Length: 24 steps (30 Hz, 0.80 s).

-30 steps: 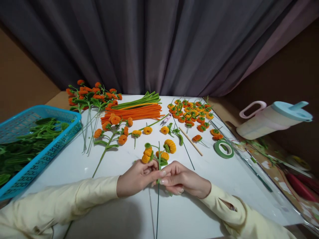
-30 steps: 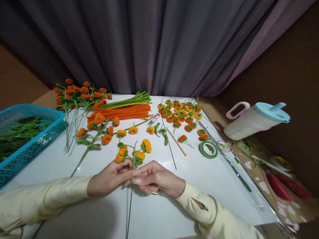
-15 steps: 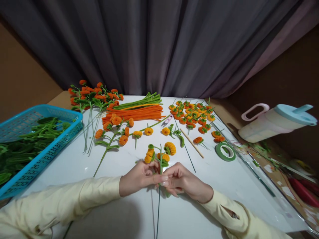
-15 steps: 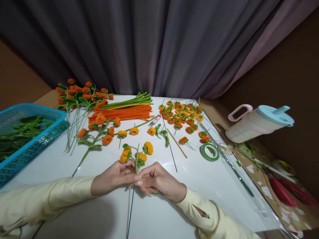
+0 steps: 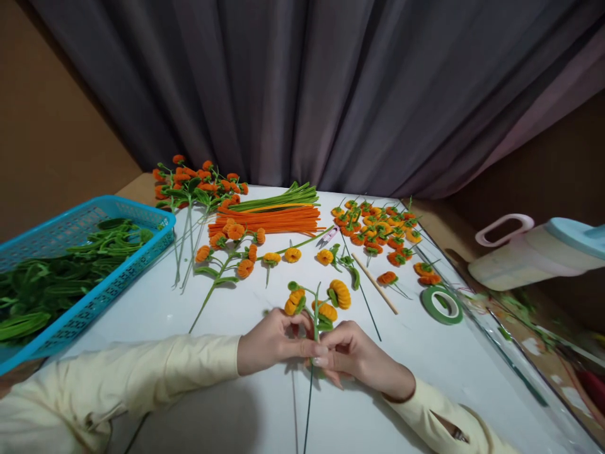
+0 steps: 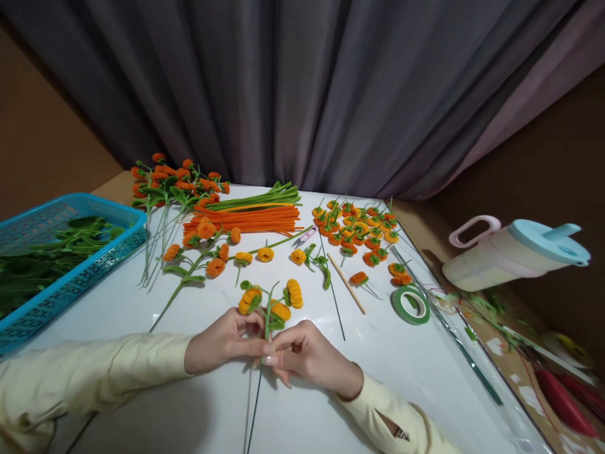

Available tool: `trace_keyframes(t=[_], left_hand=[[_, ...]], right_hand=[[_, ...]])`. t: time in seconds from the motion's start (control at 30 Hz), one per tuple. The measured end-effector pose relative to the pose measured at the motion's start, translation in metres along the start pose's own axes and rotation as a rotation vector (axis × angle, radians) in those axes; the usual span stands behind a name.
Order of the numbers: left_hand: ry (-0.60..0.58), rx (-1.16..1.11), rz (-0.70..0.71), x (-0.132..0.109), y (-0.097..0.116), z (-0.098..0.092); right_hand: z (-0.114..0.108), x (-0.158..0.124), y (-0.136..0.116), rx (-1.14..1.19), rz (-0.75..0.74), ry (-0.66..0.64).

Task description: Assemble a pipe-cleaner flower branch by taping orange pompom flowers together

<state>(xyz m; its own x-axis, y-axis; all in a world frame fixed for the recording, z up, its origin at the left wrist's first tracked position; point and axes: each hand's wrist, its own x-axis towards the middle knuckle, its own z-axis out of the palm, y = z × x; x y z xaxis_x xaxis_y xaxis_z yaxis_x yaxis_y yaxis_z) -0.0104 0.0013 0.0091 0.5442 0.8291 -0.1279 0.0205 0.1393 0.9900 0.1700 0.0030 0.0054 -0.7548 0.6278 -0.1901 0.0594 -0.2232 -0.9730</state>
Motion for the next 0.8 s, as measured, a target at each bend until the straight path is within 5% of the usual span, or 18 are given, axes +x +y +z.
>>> trace_keyframes(t=[0.27,0.47,0.63,0.8], left_hand=[[-0.094,-0.357,-0.095,-0.001,0.0,0.004],[0.252,-0.012,0.046,-0.007,-0.007,0.003],[0.201,0.378,0.076,-0.01,-0.008,0.005],[0.235,0.477,0.131,-0.006,-0.004,0.007]], right_hand=[[0.004,-0.003,0.002,-0.049,-0.108,0.062],[0.008,-0.006,-0.005,-0.017,-0.107,0.119],[0.012,-0.007,-0.009,-0.015,-0.068,0.182],[0.017,-0.007,-0.011,-0.139,-0.055,0.203]])
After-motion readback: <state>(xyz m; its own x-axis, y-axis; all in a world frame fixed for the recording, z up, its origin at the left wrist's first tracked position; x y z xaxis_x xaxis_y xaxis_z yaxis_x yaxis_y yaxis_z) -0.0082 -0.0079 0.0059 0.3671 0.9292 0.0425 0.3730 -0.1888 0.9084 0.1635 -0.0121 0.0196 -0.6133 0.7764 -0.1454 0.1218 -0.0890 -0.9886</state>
